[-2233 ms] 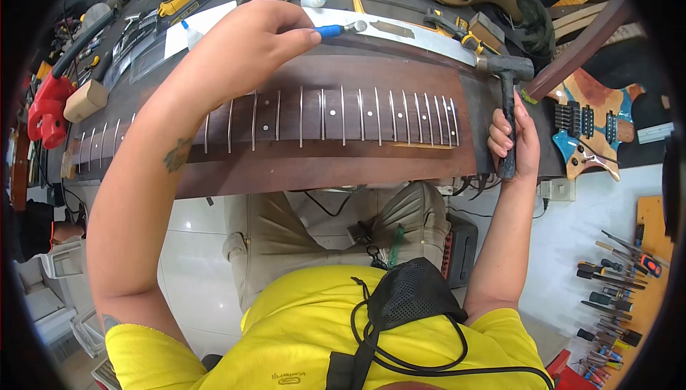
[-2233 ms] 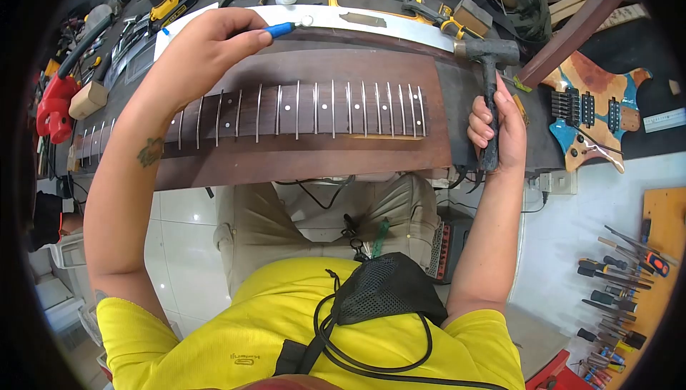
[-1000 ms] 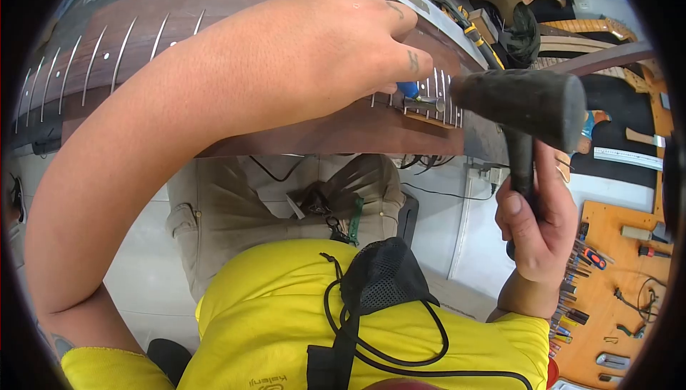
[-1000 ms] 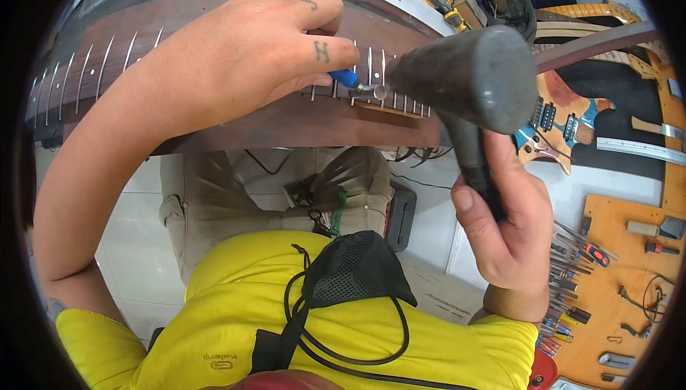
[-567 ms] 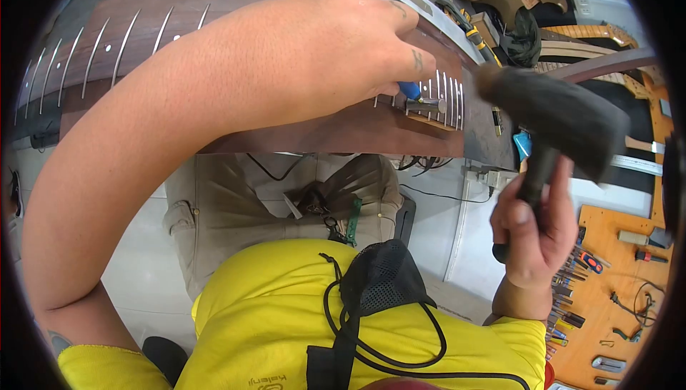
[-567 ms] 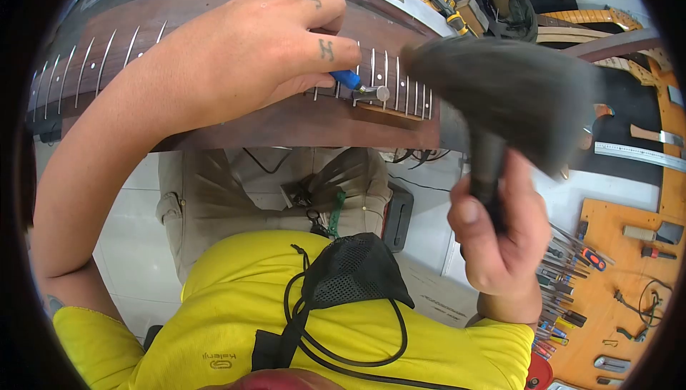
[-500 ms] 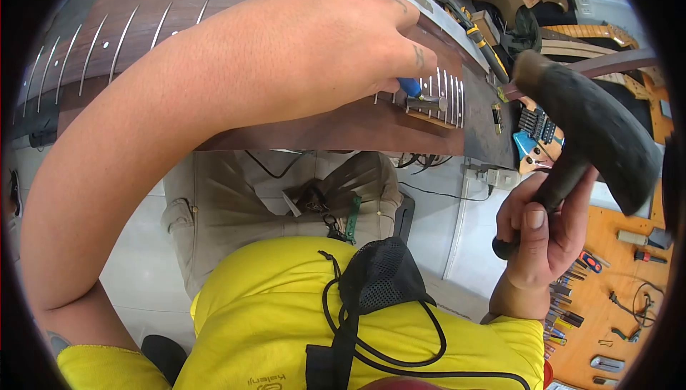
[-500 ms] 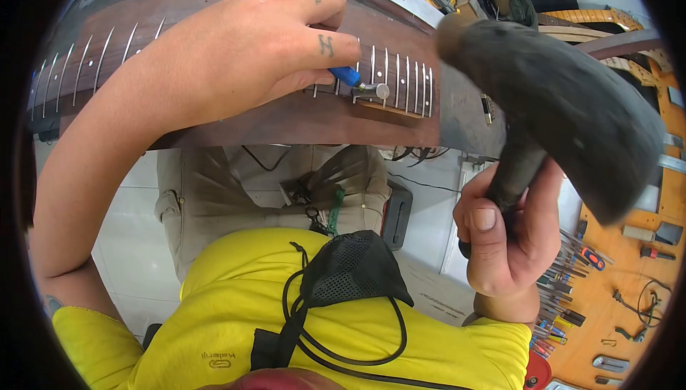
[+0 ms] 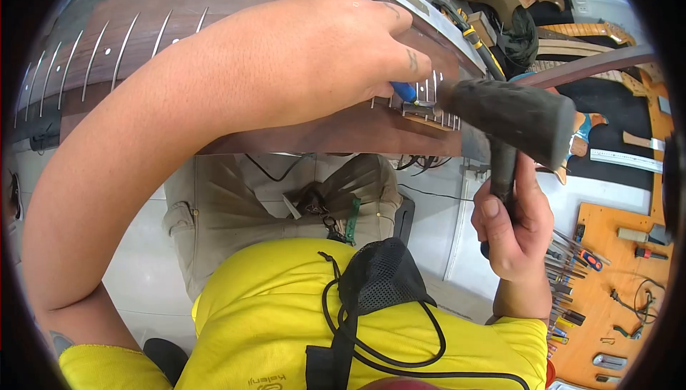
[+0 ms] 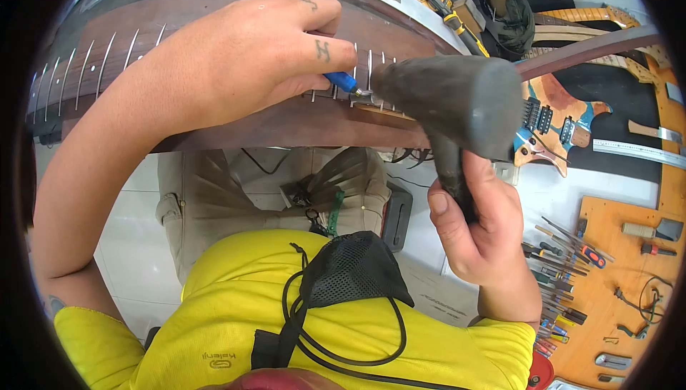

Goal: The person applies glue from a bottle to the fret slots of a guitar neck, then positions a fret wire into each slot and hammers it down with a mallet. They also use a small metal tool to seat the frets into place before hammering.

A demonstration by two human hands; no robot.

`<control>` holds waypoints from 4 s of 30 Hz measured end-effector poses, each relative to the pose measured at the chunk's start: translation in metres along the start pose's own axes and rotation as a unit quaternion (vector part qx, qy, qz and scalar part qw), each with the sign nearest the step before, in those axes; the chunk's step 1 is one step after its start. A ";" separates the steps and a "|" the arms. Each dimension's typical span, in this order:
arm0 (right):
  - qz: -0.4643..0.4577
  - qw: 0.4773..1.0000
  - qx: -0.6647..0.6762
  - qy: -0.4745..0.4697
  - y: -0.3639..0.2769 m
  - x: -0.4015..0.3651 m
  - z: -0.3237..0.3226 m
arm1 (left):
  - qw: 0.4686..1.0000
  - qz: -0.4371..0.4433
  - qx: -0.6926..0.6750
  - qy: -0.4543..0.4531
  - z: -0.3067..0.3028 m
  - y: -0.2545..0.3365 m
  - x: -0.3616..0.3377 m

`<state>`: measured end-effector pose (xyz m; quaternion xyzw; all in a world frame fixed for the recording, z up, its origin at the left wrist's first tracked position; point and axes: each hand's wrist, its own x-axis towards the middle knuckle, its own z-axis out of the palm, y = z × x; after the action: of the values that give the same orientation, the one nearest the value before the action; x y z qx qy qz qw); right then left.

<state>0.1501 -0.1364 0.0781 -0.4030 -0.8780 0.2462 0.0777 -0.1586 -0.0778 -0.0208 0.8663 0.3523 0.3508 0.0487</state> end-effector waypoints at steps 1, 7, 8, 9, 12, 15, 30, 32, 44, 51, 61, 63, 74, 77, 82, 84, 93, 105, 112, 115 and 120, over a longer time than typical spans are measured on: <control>0.002 0.998 0.033 0.060 0.001 -0.004 0.007 | 1.000 0.002 0.008 -0.004 0.000 0.000 0.000; -0.001 0.998 0.003 0.069 0.005 -0.008 0.009 | 1.000 -0.003 0.003 -0.025 -0.002 0.002 0.000; 0.048 0.991 0.063 0.109 -0.005 -0.003 0.015 | 0.999 0.002 0.004 -0.034 -0.003 0.002 0.000; 0.039 0.991 0.068 0.108 -0.003 -0.008 0.013 | 0.999 0.002 0.005 -0.034 -0.003 0.002 0.000; -0.021 0.964 0.195 0.179 -0.005 -0.016 0.021 | 1.000 0.000 0.009 -0.014 0.000 0.004 -0.002; -0.054 0.992 0.082 0.074 0.005 -0.014 0.021 | 0.999 -0.010 0.006 -0.031 -0.005 0.005 0.000; -0.054 0.981 0.141 0.123 0.005 -0.017 0.029 | 0.999 -0.008 -0.010 -0.033 -0.002 0.001 -0.002; -0.027 0.991 0.098 0.093 0.006 -0.020 0.022 | 0.999 -0.008 -0.016 -0.031 -0.003 0.002 -0.002; 0.021 0.981 0.139 0.136 -0.010 -0.022 0.018 | 0.994 -0.050 -0.035 -0.091 -0.011 0.006 0.003; 0.052 0.989 0.096 0.098 -0.015 -0.017 0.007 | 0.995 -0.039 -0.059 -0.064 -0.008 0.003 0.002; 0.045 0.976 0.167 0.134 -0.015 -0.022 0.014 | 0.996 -0.038 -0.042 -0.062 -0.007 0.003 0.001; 0.016 0.975 0.154 0.162 -0.015 -0.023 0.012 | 0.997 -0.032 -0.038 -0.051 -0.003 0.001 0.001; 0.105 0.988 0.073 0.084 -0.008 -0.014 0.010 | 0.995 -0.060 -0.050 -0.058 -0.005 0.004 0.000; 0.044 0.967 0.189 0.166 -0.014 -0.012 0.022 | 0.996 -0.050 -0.059 -0.036 -0.003 0.001 -0.001; 0.057 0.985 0.131 0.096 -0.004 -0.005 0.018 | 0.998 -0.045 -0.040 -0.026 0.000 0.000 0.001; 0.053 0.966 0.191 0.169 -0.008 -0.006 0.023 | 0.998 -0.046 -0.030 -0.014 -0.001 -0.001 0.000; 0.054 0.936 0.280 0.207 -0.017 0.011 0.015 | 0.998 -0.056 -0.021 -0.017 0.000 -0.002 -0.001; 0.132 0.955 0.227 0.136 -0.026 0.026 0.007 | 0.998 -0.059 -0.014 -0.001 -0.001 -0.007 0.004; 0.039 0.943 0.250 0.218 -0.023 0.051 -0.008 | 0.992 -0.120 -0.025 0.011 0.006 -0.017 0.015; 0.026 0.945 0.246 0.215 -0.022 0.059 -0.012 | 0.994 -0.109 -0.013 0.003 0.006 -0.014 0.014; 0.029 0.945 0.254 0.204 -0.017 0.069 -0.005 | 0.992 -0.127 -0.001 0.002 0.007 -0.013 0.012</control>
<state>0.0953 -0.0923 0.0867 -0.4369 -0.7396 0.3754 0.3481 -0.1553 -0.0597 -0.0234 0.8139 0.4592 0.3435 0.0930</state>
